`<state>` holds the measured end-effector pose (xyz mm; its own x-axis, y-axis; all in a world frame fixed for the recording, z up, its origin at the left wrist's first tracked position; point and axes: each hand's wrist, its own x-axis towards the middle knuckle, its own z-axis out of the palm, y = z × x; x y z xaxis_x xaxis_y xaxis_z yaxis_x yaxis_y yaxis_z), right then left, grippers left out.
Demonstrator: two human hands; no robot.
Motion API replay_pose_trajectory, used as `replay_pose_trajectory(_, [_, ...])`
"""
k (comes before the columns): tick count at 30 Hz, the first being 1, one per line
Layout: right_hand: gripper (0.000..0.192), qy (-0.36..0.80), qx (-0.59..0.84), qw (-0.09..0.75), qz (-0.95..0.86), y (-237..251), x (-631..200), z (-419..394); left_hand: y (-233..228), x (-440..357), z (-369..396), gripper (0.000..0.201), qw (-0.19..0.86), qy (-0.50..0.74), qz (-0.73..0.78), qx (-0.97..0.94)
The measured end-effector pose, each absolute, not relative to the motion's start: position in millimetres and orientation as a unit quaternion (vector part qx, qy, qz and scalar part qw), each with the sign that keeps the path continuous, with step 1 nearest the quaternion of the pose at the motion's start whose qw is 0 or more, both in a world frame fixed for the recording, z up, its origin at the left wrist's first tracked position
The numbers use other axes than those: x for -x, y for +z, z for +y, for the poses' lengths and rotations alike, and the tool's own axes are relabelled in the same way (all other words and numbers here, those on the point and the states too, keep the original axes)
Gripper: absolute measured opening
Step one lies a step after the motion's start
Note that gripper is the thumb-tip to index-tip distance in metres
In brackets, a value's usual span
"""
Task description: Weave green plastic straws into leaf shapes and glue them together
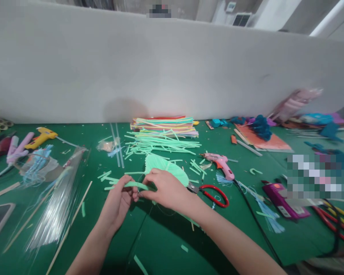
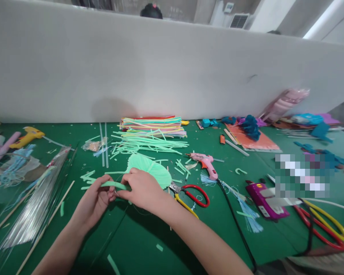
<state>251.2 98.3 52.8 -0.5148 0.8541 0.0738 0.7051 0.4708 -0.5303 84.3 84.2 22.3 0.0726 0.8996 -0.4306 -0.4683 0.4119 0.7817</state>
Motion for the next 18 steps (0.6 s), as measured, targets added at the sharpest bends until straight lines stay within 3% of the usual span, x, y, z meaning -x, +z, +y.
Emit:
replay_pose_trajectory(3, [0.017, 0.28, 0.46, 0.155, -0.828, 57.8, -254.9, 102.3, 22.5, -82.3, 85.4, 0.013, 0.741, 0.473, 0.44, -0.181])
replay_pose_trajectory(6, [0.022, 0.317, 0.455, 0.153, -0.818, 62.7, -258.4, 104.9, 21.2, -81.4, 86.6, 0.021, 0.772, 0.457, 0.415, -0.15])
replay_pose_trajectory(11, [0.026, 0.364, 0.436, 0.159, -0.808, 67.7, -262.6, 106.9, 12.3, -84.3, 89.8, 0.022, 0.774, 0.459, 0.419, -0.125])
replay_pose_trajectory(18, [0.017, 0.321, 0.459, 0.131, -0.818, 67.2, -266.4, 111.0, 3.3, -91.7, 84.8, 0.011, 0.768, 0.449, 0.434, -0.14])
